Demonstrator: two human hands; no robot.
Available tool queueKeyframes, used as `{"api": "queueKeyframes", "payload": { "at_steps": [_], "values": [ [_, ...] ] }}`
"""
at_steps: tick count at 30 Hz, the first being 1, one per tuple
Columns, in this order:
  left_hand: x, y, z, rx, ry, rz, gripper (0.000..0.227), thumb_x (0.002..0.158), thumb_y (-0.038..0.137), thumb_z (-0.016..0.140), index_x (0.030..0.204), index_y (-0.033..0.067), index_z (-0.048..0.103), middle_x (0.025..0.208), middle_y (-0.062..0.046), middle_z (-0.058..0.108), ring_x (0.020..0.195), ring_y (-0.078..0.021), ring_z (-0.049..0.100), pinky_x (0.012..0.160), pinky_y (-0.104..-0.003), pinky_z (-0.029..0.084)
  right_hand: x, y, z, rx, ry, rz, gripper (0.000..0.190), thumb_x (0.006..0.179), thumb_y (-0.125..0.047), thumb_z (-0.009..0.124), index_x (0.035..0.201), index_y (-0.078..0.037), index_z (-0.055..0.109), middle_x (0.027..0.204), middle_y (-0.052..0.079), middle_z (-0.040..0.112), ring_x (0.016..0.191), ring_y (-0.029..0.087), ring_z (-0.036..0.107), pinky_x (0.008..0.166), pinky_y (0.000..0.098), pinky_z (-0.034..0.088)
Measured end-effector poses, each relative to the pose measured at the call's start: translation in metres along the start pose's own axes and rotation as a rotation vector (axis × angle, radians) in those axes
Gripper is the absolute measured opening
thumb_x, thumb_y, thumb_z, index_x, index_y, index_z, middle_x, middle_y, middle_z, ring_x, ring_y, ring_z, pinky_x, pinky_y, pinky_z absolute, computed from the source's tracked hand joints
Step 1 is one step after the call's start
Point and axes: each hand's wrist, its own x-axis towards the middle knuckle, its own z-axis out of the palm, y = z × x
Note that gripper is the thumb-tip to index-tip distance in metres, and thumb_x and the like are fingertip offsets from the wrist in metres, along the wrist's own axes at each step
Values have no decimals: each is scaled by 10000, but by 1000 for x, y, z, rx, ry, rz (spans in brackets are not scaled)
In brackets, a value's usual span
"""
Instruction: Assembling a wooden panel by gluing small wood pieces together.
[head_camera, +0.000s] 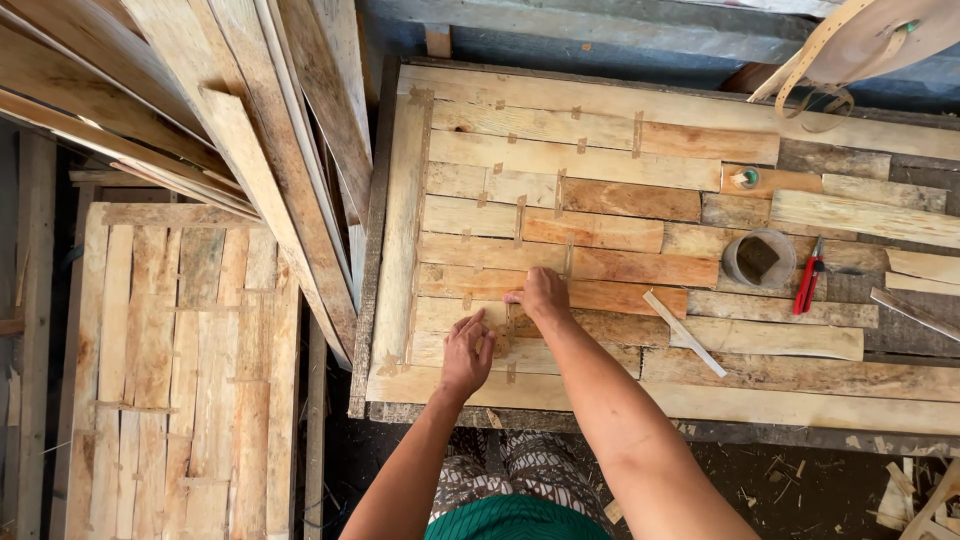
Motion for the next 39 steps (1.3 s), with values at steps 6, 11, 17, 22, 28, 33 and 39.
{"api": "queueKeyframes", "payload": {
  "at_steps": [6, 11, 17, 22, 28, 33, 39],
  "values": [
    [0, 0, -2, -31, 12, 16, 178, 960, 188, 641, 916, 21, 681, 1397, -192, 644, 1258, -412, 565, 1056, -497, 434, -24, -16, -7, -933, 47, -350, 521, 799, -438, 896, 825, -9, 603, 923, 136, 677, 845, 235, 641, 786, 395, 555],
    [0, -4, 1, -46, 31, 42, 179, 961, 191, 646, 922, 19, 677, 1391, -198, 644, 1259, -414, 568, 1045, -500, 441, 7, 15, 0, -981, 82, -336, 624, 698, -409, 930, 1012, 3, 583, 1079, 142, 655, 977, 254, 645, 864, 374, 568],
    [0, 2, -2, -30, 27, 16, 152, 928, 181, 660, 914, 32, 690, 1385, -201, 641, 1250, -412, 564, 1032, -512, 430, 0, 11, 4, -1055, 181, -444, 743, 609, -408, 986, 1090, 5, 599, 1156, 193, 626, 1088, 343, 602, 924, 430, 525],
    [-3, -10, 2, -52, 12, 51, 163, 947, 189, 659, 913, 31, 678, 1404, -202, 635, 1261, -400, 575, 1067, -488, 452, -26, 13, -3, -996, 168, -458, 602, 653, -415, 958, 952, -24, 611, 1077, 160, 650, 1022, 322, 609, 861, 443, 515],
    [-1, -9, 0, -47, 19, 51, 187, 955, 205, 649, 930, 22, 676, 1414, -194, 633, 1266, -412, 566, 1069, -489, 451, -27, 37, -12, -791, 197, -652, 386, 855, -374, 830, 770, -72, 607, 778, 108, 673, 701, 257, 634, 628, 414, 506],
    [-3, -9, 2, -35, -2, 24, 180, 949, 206, 651, 923, 31, 681, 1434, -173, 624, 1276, -403, 551, 1053, -497, 427, -23, 50, -5, -711, 63, -252, 555, 823, -489, 812, 515, -119, 536, 623, -110, 641, 427, 65, 542, 382, 314, 411],
    [0, -9, 0, -52, -13, 8, 173, 958, 209, 645, 925, 42, 674, 1438, -165, 625, 1278, -389, 553, 1052, -493, 431, -36, 22, -2, -807, 65, -119, 559, 765, -537, 867, 560, -129, 545, 572, 10, 627, 470, 103, 547, 429, 302, 425]
  ]
}}
